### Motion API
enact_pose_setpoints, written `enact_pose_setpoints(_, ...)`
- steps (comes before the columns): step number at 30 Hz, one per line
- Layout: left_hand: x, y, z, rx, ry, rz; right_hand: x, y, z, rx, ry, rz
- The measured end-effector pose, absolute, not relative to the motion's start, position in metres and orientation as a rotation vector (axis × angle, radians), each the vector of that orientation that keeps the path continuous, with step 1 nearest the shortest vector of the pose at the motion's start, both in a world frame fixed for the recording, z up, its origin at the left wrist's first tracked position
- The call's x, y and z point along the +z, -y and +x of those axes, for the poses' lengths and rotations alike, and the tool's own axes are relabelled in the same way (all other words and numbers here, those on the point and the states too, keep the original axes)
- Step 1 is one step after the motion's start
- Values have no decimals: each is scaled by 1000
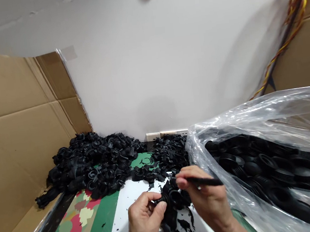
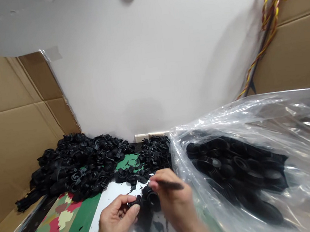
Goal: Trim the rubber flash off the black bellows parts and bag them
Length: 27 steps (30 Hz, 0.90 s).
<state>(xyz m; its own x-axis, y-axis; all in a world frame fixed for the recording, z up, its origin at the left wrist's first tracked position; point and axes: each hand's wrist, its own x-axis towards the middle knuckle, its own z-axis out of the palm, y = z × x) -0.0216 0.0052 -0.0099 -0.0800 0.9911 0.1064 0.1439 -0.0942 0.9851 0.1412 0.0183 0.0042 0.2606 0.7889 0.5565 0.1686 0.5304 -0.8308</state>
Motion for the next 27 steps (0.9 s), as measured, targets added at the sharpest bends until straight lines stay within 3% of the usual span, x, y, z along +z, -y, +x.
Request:
enact_pose_setpoints(4, -9, -8, -21, 1269, -1313, 1213, 2, -30, 154, 784, 1020, -1204)
enact_pose_setpoints(12, -7, -13, -23, 1320, -1255, 1191, 1, -28, 141, 1180, 1177, -1120)
enact_pose_setpoints(23, 3, -19, -24, 1285, -1096, 855, 16, -21, 130, 1008, 1351, -1238)
enact_pose_setpoints(27, 6, -22, -28, 1326, -1015, 624, 18, -24, 154, 1214, 1205, -979)
